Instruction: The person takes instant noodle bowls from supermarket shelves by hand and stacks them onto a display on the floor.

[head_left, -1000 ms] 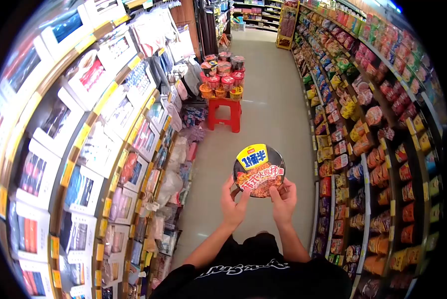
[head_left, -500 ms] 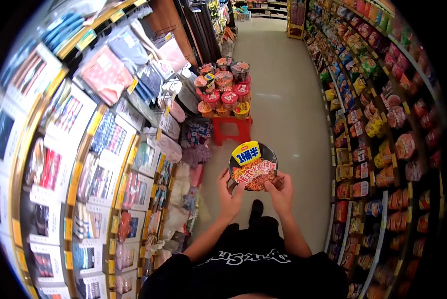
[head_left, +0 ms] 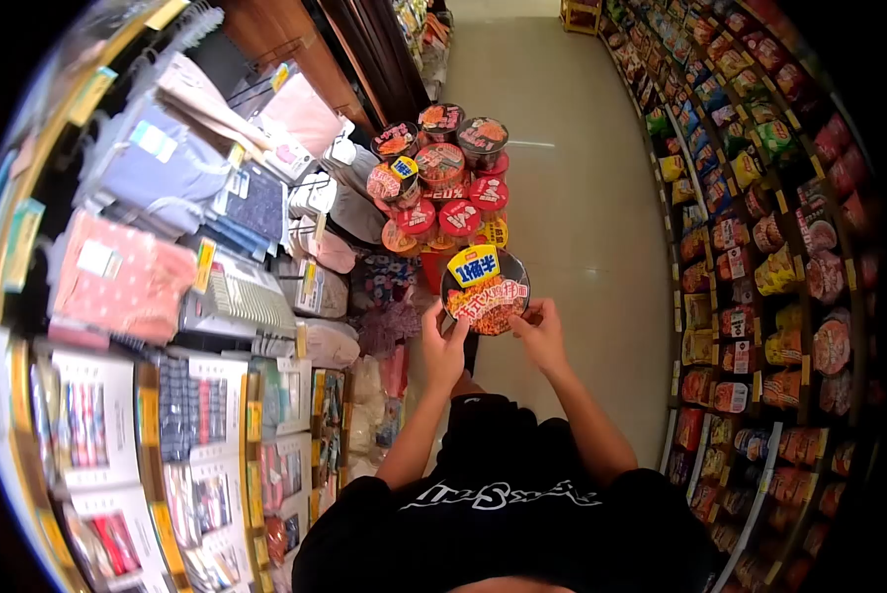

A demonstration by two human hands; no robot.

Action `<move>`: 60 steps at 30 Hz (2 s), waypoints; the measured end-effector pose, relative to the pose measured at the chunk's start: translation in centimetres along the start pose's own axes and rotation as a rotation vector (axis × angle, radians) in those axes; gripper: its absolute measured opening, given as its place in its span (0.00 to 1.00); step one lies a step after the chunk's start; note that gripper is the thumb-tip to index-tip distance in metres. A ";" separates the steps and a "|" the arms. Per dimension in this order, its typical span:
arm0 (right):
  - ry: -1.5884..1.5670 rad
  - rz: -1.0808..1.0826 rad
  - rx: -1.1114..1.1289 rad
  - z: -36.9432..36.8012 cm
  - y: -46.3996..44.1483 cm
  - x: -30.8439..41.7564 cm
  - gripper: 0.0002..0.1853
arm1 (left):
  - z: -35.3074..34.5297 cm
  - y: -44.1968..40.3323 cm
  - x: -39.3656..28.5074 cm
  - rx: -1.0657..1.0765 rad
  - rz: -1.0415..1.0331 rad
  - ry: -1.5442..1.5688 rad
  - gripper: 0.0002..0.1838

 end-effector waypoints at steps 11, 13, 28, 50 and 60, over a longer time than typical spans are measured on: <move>-0.146 -0.309 -0.176 -9.1 -17.8 -8.3 0.11 | 2.7 -21.0 10.0 0.090 0.113 -0.294 0.28; -0.206 -0.352 -0.215 -10.1 -19.9 -9.9 0.11 | 2.8 -23.5 10.6 0.099 0.192 -0.283 0.29; -0.291 -0.454 -0.382 -12.1 -24.9 -14.6 0.10 | 2.3 -30.4 14.2 0.100 0.277 -0.312 0.28; -0.212 -0.410 -0.439 -12.1 -24.6 -16.9 0.14 | 2.2 -30.6 16.7 0.124 0.287 -0.299 0.25; -0.350 -0.294 -0.380 -12.5 -24.9 -15.4 0.14 | 2.0 -30.4 16.3 0.074 0.305 -0.311 0.25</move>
Point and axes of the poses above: each hand's wrist, its own y-axis away from the middle knuckle, its own z-axis out of the back of the hand, x = y × z, the point moved 10 cm from there along -y, towards the middle knuckle, and after that the axes turned 8 degrees about -y, right-handed, at the moved point
